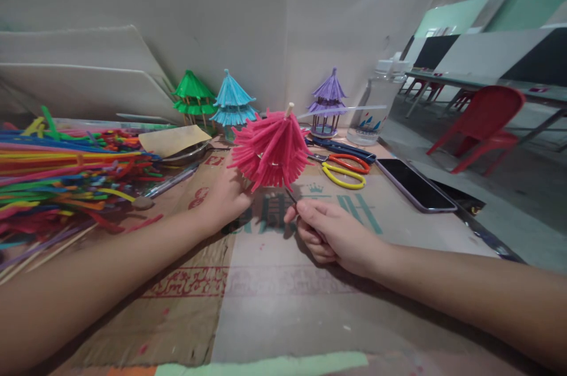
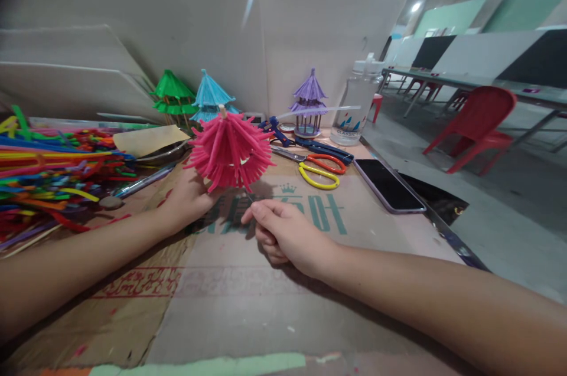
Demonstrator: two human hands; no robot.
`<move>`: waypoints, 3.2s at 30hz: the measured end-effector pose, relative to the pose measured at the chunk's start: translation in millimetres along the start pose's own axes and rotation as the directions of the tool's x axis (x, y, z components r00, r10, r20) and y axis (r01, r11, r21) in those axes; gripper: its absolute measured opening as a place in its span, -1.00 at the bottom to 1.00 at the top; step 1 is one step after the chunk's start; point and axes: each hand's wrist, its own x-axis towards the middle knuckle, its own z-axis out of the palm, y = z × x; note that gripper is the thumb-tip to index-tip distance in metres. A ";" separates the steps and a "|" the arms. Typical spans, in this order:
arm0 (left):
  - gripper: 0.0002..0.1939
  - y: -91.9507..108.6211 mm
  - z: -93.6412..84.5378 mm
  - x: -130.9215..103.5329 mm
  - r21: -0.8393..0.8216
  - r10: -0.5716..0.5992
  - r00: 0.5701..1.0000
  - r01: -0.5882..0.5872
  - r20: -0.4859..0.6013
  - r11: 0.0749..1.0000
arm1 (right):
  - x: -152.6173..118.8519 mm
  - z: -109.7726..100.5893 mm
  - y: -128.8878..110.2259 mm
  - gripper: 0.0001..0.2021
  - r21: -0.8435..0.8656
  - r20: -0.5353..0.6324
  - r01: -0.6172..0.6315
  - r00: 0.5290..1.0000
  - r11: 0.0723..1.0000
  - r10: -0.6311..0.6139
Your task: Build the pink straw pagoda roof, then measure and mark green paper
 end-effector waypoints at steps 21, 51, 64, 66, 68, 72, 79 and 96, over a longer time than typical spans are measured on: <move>-0.77 -5.0 -0.5 -4.3 0.022 -0.010 1.000 0.010 0.016 1.000 | -0.8 -2.3 1.9 -0.62 -0.022 0.007 0.085 0.996 0.996 -0.085; -0.74 -7.5 0.9 -3.4 0.031 0.035 0.999 -0.034 -0.034 0.999 | -0.8 -2.8 1.9 -0.68 0.016 0.036 0.049 0.998 0.999 -0.049; -0.76 -6.9 1.3 -3.4 0.006 0.005 1.000 -0.005 -0.027 1.000 | -2.1 -2.6 2.8 -0.71 0.054 0.029 0.052 0.998 0.997 -0.053; -0.74 -6.5 1.3 -2.7 0.008 0.016 0.999 -0.015 -0.033 1.000 | -2.1 -2.6 2.6 -0.71 0.047 0.030 0.052 0.998 0.998 -0.053; -0.74 -6.5 1.4 -2.0 0.002 0.041 0.998 -0.041 -0.040 0.999 | -2.1 -2.4 2.6 -0.71 0.036 0.030 0.053 0.998 0.998 -0.054; -0.79 -6.8 1.7 -1.8 0.009 0.063 0.997 -0.063 -0.041 0.998 | -1.9 -2.2 3.1 -0.71 0.029 0.024 0.055 0.998 0.998 -0.056; -0.81 -6.7 1.7 -2.8 0.039 0.057 0.997 -0.055 -0.046 0.998 | -2.4 -2.9 3.1 -0.70 0.058 0.035 0.062 0.997 0.996 -0.064; -0.68 -9.2 2.0 -4.1 0.000 -0.005 0.999 0.005 -0.034 1.000 | -1.9 -3.8 2.9 -0.70 0.037 0.040 0.057 0.998 0.998 -0.058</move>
